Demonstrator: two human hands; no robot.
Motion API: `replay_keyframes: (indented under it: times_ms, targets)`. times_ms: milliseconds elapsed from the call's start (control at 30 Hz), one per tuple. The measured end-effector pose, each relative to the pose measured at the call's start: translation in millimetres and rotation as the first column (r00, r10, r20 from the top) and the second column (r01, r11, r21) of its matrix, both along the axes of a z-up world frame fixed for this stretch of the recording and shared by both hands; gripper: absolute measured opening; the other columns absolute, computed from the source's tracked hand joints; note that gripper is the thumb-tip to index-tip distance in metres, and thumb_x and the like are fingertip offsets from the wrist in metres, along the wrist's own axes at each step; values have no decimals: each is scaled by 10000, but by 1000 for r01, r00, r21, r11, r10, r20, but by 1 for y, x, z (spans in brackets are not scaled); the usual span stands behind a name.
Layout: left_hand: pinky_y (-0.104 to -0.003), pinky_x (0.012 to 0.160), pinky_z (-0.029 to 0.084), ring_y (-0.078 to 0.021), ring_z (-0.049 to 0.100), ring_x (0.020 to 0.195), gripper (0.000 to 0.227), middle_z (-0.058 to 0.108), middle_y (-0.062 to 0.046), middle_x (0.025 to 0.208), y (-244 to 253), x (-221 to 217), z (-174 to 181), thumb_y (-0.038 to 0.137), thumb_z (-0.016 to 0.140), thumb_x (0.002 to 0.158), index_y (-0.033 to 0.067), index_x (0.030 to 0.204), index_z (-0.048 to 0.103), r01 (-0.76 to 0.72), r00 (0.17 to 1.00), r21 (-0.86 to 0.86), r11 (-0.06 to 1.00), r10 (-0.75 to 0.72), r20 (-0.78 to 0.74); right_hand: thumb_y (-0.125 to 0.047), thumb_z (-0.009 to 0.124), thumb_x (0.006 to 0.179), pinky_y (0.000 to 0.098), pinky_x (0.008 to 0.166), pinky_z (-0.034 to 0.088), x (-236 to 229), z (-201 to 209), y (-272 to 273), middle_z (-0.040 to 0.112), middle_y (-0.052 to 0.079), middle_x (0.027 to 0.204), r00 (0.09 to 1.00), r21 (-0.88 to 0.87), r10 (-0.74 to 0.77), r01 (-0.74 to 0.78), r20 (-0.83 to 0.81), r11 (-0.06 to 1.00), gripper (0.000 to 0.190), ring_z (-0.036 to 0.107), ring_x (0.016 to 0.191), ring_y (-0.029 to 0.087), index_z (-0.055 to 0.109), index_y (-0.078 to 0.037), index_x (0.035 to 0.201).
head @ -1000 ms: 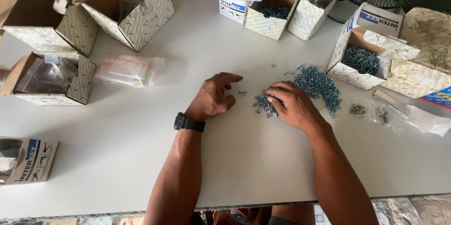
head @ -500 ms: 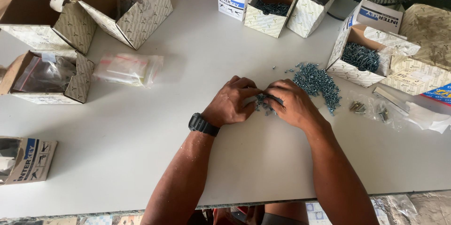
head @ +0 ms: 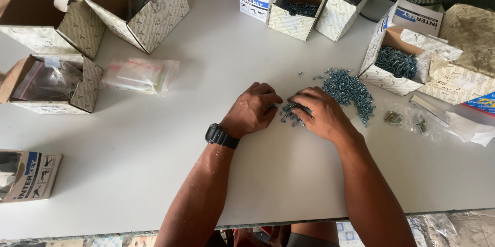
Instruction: The person gathers a pile of small screws on a white table and places them into a small clear plastic bag. The person then seals the bag and places it into a cardboard box.
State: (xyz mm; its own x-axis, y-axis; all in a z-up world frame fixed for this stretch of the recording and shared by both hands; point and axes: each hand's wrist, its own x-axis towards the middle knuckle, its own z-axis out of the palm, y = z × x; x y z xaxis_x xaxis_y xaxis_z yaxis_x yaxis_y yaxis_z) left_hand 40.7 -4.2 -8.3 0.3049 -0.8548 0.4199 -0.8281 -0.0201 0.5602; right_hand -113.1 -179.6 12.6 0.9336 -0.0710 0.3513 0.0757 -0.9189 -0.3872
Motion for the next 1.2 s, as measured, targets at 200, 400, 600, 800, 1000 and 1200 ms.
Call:
replay_keyframes:
  times_ms: [200, 400, 600, 800, 1000, 1200]
  targets:
    - [-429, 765, 558, -335, 664, 888, 160, 655, -107, 928, -3, -8, 5, 179, 771, 790, 144, 946, 762, 9, 1000, -33, 999, -8, 24, -145, 736, 928, 449, 791, 587, 0, -3, -2, 693, 73, 1021, 1000, -5, 13, -13, -5, 1000, 177, 689, 1001, 326, 740, -128, 1105]
    - [-384, 731, 566, -302, 679, 871, 103, 667, -92, 911, -6, -1, -11, 146, 740, 815, 142, 916, 759, -23, 1000, -12, 1000, 24, 21, -163, 733, 940, 450, 791, 586, 1, 4, 1, 695, 73, 1010, 1000, -3, 16, -16, -20, 1000, 141, 690, 989, 329, 741, -124, 1075]
    - [-415, 750, 557, -311, 658, 855, 113, 641, -89, 900, 0, -10, 8, 170, 776, 799, 159, 911, 764, -7, 997, -67, 998, 12, 74, -146, 735, 931, 458, 783, 586, 1, 0, 0, 696, 77, 1007, 1000, 7, -3, 3, -17, 1000, 120, 688, 979, 336, 744, -129, 1049]
    - [-398, 719, 563, -306, 661, 829, 37, 633, -86, 869, -4, -1, -10, 149, 728, 841, 147, 875, 742, -22, 998, -81, 997, 26, 55, -174, 729, 936, 460, 789, 584, 2, -6, -4, 690, 67, 1024, 1000, -11, 13, -13, -12, 1000, 140, 685, 1002, 330, 738, -141, 1072]
    - [-386, 677, 576, -298, 677, 857, 35, 660, -83, 874, 0, 10, -16, 155, 708, 811, 148, 830, 736, -51, 998, -7, 999, 51, 21, -190, 722, 946, 448, 799, 588, 2, -6, -4, 693, 67, 1041, 1000, -26, 14, -14, -3, 1000, 193, 684, 998, 321, 737, -136, 1130]
    - [-403, 679, 590, -337, 713, 905, 124, 710, -131, 921, 10, 13, 11, 123, 713, 822, 139, 929, 774, -5, 974, -64, 998, -10, -227, -199, 725, 943, 453, 813, 585, 2, -12, -7, 687, 81, 1071, 1000, -43, 17, -16, 21, 999, 221, 682, 1014, 336, 730, -121, 1150]
